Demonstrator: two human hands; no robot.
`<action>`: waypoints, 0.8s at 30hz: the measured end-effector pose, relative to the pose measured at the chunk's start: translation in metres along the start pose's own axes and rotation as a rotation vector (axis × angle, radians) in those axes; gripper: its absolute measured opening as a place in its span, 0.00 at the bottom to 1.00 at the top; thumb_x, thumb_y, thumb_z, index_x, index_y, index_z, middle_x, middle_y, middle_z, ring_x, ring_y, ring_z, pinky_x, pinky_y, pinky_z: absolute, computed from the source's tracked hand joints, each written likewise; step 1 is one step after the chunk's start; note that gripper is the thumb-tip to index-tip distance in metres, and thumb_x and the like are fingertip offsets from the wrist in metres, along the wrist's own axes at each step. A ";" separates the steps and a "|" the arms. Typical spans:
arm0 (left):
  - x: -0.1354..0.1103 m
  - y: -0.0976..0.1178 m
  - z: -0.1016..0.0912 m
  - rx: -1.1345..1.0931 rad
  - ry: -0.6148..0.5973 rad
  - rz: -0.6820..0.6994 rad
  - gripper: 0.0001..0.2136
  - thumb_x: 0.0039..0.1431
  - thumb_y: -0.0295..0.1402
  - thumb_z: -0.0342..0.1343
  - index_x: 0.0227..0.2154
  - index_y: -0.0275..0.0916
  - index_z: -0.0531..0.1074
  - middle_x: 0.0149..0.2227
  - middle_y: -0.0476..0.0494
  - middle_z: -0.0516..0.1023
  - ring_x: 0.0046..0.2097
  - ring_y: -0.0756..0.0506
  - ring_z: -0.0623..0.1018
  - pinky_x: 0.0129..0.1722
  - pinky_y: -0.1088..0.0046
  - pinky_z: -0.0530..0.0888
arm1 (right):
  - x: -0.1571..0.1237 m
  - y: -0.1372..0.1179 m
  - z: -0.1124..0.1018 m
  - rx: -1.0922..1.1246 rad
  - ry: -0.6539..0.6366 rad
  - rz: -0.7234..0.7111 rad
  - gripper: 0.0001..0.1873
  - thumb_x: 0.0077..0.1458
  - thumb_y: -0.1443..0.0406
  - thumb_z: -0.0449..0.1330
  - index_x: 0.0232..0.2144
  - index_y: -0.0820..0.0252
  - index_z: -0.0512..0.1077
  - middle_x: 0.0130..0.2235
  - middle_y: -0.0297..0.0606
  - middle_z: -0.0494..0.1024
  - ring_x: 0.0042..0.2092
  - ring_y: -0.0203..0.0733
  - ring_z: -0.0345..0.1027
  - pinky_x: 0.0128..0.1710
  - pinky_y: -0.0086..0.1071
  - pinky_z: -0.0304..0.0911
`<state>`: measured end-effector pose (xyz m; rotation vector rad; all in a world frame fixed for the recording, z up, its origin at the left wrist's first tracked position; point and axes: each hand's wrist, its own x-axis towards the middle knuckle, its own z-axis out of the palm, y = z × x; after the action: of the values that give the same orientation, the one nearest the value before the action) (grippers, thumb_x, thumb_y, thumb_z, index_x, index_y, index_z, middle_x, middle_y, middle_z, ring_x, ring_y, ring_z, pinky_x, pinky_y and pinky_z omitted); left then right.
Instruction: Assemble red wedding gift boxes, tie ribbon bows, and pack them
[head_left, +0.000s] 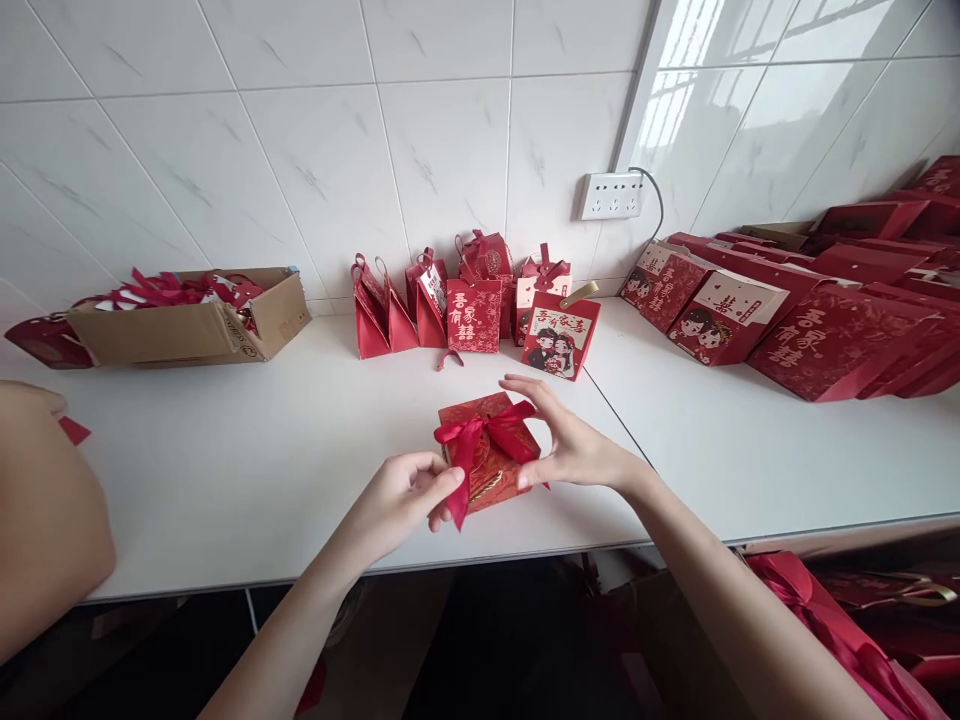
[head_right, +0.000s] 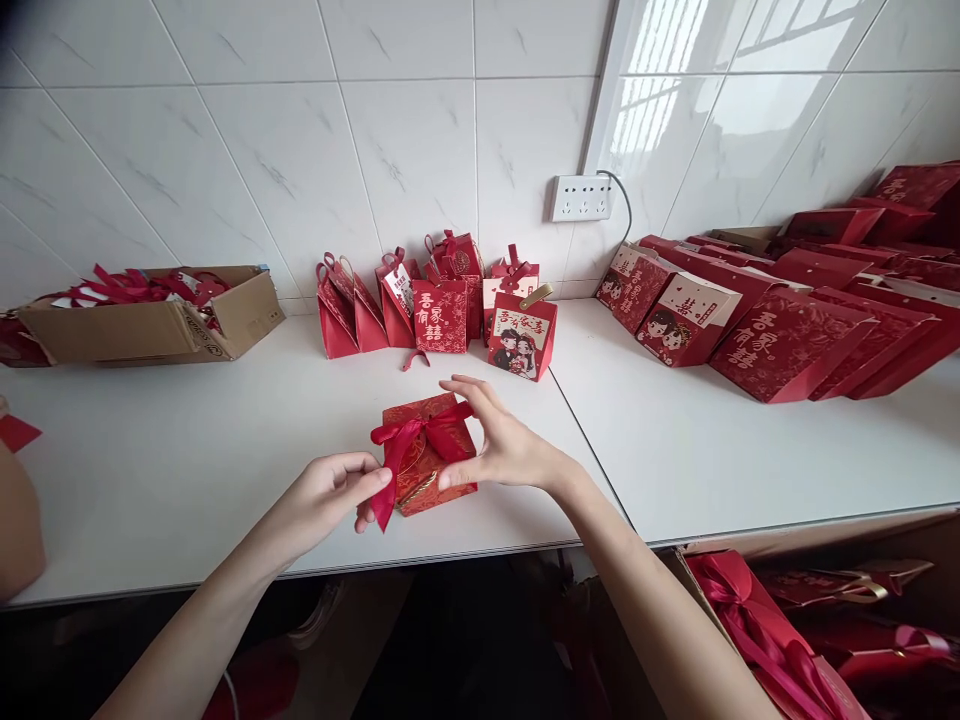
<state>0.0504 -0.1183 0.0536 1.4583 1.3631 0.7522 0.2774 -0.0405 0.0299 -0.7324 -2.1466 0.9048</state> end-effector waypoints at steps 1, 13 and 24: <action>-0.003 0.004 0.002 -0.002 -0.011 -0.012 0.16 0.55 0.45 0.54 0.20 0.39 0.65 0.17 0.52 0.69 0.20 0.51 0.69 0.26 0.74 0.68 | 0.001 0.001 0.000 -0.017 -0.073 -0.015 0.53 0.38 0.48 0.69 0.61 0.54 0.49 0.64 0.50 0.48 0.65 0.53 0.46 0.60 0.47 0.52; -0.022 -0.017 0.043 -0.005 -0.269 -0.266 0.13 0.56 0.43 0.49 0.26 0.38 0.66 0.21 0.45 0.78 0.20 0.48 0.76 0.14 0.81 0.59 | 0.004 0.004 0.004 -0.024 -0.116 -0.039 0.54 0.43 0.62 0.68 0.64 0.55 0.42 0.57 0.48 0.55 0.59 0.49 0.57 0.59 0.44 0.56; -0.005 0.014 -0.005 0.145 0.241 0.069 0.19 0.56 0.52 0.49 0.35 0.40 0.68 0.32 0.45 0.76 0.28 0.47 0.75 0.23 0.73 0.70 | -0.035 -0.029 0.005 -0.418 0.193 -0.221 0.49 0.49 0.61 0.66 0.65 0.52 0.41 0.57 0.51 0.54 0.61 0.54 0.55 0.53 0.46 0.66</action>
<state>0.0499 -0.1204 0.0696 1.5731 1.5837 0.9129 0.2885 -0.0847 0.0367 -0.7278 -2.2085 0.2588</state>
